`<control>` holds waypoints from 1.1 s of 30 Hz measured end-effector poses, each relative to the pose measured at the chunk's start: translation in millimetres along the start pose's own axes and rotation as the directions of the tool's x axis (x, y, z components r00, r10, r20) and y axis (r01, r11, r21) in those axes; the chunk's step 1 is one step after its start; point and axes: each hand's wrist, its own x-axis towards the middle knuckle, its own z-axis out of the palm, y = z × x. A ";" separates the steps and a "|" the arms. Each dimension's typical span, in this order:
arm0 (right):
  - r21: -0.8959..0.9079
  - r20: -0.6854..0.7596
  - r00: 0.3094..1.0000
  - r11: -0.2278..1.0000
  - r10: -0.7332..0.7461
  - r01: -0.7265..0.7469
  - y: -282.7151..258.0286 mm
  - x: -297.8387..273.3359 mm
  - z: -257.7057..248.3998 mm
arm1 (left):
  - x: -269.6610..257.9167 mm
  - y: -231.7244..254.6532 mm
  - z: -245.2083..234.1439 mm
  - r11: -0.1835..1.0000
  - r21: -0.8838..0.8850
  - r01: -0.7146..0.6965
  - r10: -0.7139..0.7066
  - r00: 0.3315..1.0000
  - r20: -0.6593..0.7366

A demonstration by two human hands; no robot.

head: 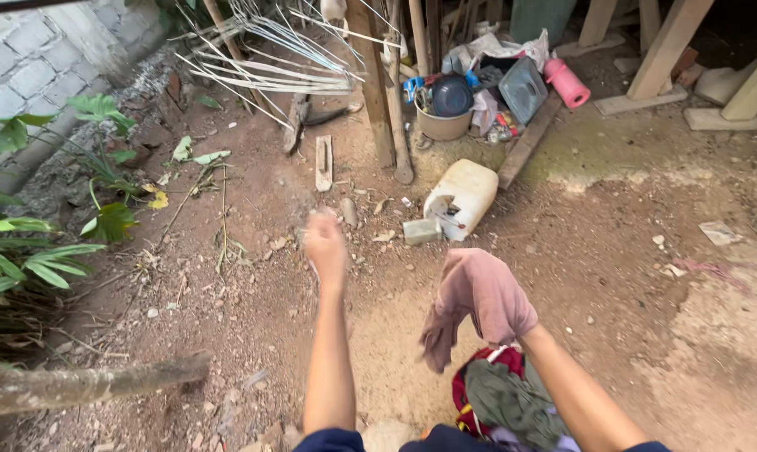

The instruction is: The person hangs laundry by picking garments from a pile, putting some onto wire hangers to hang on a line, and draping other clothes directly over a clothesline.

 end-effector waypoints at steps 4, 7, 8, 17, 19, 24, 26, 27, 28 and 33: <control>-0.378 0.221 0.975 0.924 0.028 0.059 -28.9 -37.0 -10.0 | -80.5 30.9 26.0 0.921 0.356 0.155 -0.268 0.918 0.293; -0.588 0.295 0.954 0.797 0.051 0.138 -44.5 -62.2 -22.1 | -120.9 64.7 40.5 0.899 0.431 0.078 -0.250 0.900 0.358; -0.646 0.307 0.950 0.745 0.056 0.165 -48.6 -69.4 -26.8 | -133.3 77.6 45.8 0.936 0.350 -0.013 -0.128 0.917 0.377; -0.923 0.276 0.961 0.282 0.012 0.262 -61.7 -95.0 -74.1 | -222.2 168.9 70.7 0.779 -0.236 -0.581 0.626 0.710 0.321; -0.951 0.251 0.968 0.189 0.019 0.243 -59.4 -98.1 -88.2 | -231.4 184.4 67.7 0.697 -0.301 -0.651 0.716 0.616 0.328; -0.983 0.184 0.979 0.006 0.087 0.185 -58.7 -84.5 -127.1 | -246.7 224.0 54.4 0.517 -0.459 -0.723 0.856 0.446 0.262; -0.985 0.160 0.977 -0.040 0.140 0.167 -56.2 -78.4 -140.7 | -258.8 238.7 51.9 0.516 -0.516 -0.684 0.856 0.441 0.270; -0.986 0.147 0.975 -0.058 0.169 0.159 -56.3 -73.3 -147.1 | -262.7 244.8 51.1 0.509 -0.573 -0.642 0.858 0.433 0.277; -0.986 0.134 0.971 -0.074 0.199 0.151 -56.7 -67.5 -152.8 | -266.4 249.3 49.4 0.509 -0.571 -0.645 0.858 0.433 0.276; -0.986 0.102 0.929 -0.089 0.355 0.143 -44.5 -67.1 -168.0 | -253.2 245.9 71.0 0.579 -0.385 -0.719 0.815 0.502 0.289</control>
